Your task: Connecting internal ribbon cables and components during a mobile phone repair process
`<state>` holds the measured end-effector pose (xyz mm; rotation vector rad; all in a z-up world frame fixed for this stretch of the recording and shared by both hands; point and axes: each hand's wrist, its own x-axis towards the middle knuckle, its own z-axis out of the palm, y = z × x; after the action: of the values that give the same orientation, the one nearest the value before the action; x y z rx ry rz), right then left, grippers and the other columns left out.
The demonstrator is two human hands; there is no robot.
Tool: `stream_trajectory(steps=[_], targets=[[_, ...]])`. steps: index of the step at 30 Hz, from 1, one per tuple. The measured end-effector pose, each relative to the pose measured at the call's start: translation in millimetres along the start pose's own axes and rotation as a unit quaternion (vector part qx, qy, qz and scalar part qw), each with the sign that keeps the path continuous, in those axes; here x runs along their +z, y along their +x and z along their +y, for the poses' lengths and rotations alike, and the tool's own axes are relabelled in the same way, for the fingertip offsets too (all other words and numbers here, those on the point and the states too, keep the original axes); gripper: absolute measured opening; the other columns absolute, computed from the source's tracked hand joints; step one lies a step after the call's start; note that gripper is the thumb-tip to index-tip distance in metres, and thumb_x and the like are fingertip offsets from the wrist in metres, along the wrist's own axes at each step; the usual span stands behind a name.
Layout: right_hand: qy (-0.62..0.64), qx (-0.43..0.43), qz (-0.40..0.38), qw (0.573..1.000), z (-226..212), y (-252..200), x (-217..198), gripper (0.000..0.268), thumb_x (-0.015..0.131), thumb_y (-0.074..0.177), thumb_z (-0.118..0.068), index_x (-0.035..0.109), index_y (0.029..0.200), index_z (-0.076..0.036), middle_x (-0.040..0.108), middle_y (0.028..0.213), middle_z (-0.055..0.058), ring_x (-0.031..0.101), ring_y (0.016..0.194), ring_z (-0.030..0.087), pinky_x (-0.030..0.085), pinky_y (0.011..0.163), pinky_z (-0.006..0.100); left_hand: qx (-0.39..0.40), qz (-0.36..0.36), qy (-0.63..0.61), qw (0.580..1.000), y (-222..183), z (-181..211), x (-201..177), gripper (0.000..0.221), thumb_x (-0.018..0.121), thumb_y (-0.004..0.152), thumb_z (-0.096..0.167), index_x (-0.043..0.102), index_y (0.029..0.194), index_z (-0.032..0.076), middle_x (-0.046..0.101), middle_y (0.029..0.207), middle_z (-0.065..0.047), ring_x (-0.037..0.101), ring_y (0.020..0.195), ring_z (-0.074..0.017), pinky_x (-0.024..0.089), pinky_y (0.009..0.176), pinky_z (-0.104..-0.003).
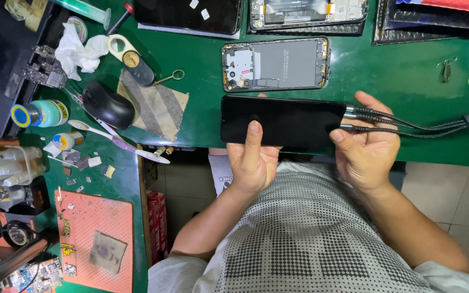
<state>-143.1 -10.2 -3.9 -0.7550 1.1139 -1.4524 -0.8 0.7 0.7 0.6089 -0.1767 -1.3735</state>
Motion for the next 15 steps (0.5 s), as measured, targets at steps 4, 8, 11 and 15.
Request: stream_trajectory(steps=[4,8,11,15], targets=[[0.017,-0.022,-0.007,1.0,12.2,3.7,-17.0,0.064,0.066,0.065,0.006,0.036,0.122,0.004,0.06,0.085,0.016,0.061,0.081,0.019,0.053,0.081,0.032,0.023,-0.05,0.031,0.998,3.7,6.8,5.3,0.032,0.045,0.089,0.002,0.04,0.121,0.007,0.047,0.12,-0.013,0.043,0.115,-0.0258,0.038,0.095,-0.047],[0.017,-0.058,-0.006,0.998,7.3,14.9,-38.4,0.065,0.063,0.064,0.012,0.035,0.123,0.005,0.061,0.08,0.018,0.063,0.077,0.021,0.054,0.074,0.031,0.009,-0.072,0.135,0.988,19.3,6.7,-38.5,0.024,0.057,0.073,-0.007,0.055,0.097,-0.005,0.06,0.093,-0.022,0.058,0.092,-0.0279,0.05,0.076,-0.043],[0.013,-0.071,-0.007,0.997,-7.1,18.5,-39.1,0.07,0.064,0.06,0.014,0.036,0.123,0.006,0.061,0.075,0.018,0.064,0.074,0.021,0.054,0.071,0.031,-0.039,-0.085,0.25,0.964,23.9,17.2,-55.7,0.021,0.064,0.068,-0.006,0.059,0.089,-0.008,0.063,0.081,-0.02,0.059,0.08,-0.0207,0.052,0.068,-0.036],[0.001,-0.072,-0.009,0.997,-0.8,21.7,-54.0,0.072,0.064,0.058,0.016,0.036,0.123,0.006,0.061,0.071,0.016,0.064,0.071,0.019,0.054,0.069,0.029,-0.075,-0.098,0.346,0.93,25.8,41.9,-3.0,0.025,0.069,0.066,-0.004,0.062,0.09,-0.007,0.065,0.079,-0.018,0.057,0.076,-0.0153,0.052,0.067,-0.032]])
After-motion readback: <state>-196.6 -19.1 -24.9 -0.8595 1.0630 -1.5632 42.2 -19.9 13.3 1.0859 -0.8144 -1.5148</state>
